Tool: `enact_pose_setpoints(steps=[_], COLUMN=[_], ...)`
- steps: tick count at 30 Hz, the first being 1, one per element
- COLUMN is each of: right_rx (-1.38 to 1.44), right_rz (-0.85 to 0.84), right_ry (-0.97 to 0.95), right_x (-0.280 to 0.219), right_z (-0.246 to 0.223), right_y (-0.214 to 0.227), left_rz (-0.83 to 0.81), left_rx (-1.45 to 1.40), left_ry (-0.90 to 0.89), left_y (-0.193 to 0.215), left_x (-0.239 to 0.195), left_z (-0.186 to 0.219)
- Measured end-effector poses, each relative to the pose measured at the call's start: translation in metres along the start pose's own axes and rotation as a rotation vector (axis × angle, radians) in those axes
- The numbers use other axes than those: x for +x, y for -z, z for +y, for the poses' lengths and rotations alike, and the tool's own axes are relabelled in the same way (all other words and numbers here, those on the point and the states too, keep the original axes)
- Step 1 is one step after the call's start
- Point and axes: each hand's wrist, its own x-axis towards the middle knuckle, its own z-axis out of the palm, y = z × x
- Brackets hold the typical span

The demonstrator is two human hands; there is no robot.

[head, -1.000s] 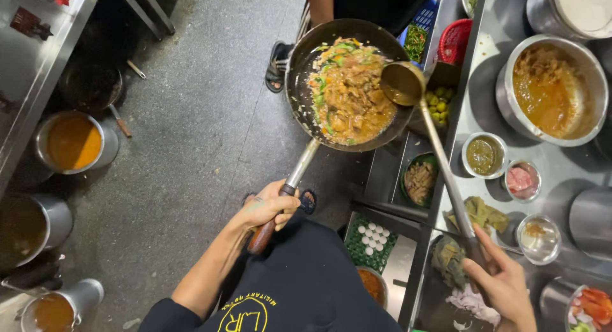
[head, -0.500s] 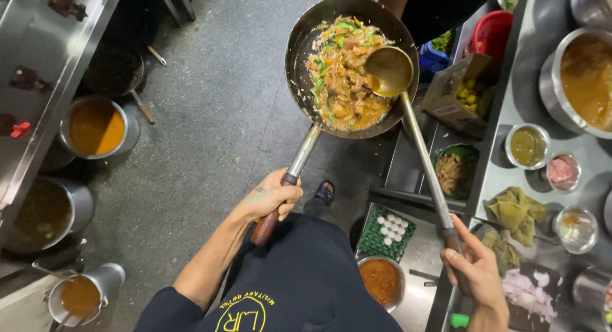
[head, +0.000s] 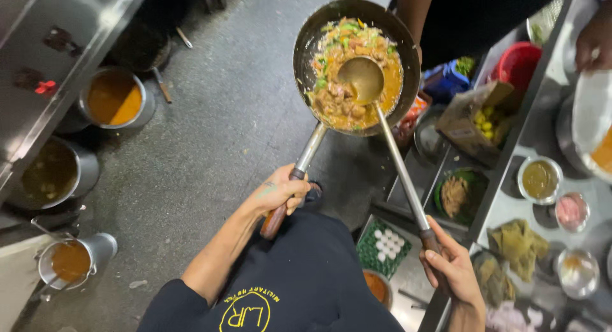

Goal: The person stir-fries chopped vegetables in a wok over a gas burner, adds sauce from a ladle, and continues to mix the contents. The person then transfers the cooked mixture into a metal tray.

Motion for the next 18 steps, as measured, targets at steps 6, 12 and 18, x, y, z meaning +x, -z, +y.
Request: enact_pose_setpoints(steps=[6, 12, 18], right_rx=[0.213, -0.317, -0.956], right_rz=[-0.215, -0.047, -0.086], right_ry=[0.008, 0.068, 0.439], right_x=[0.028, 0.046, 0.092], right_z=[-0.009, -0.032, -0.066], right_y=[0.015, 0.020, 0.002], left_rz=[0.067, 0.139, 0.155], left_rx=[-0.053, -0.128, -0.323], left_ry=[-0.028, -0.060, -0.149], left_y=[-0.014, -0.026, -0.024], left_x=[0.002, -0.013, -0.057], left_z=[-0.010, -0.017, -0.038])
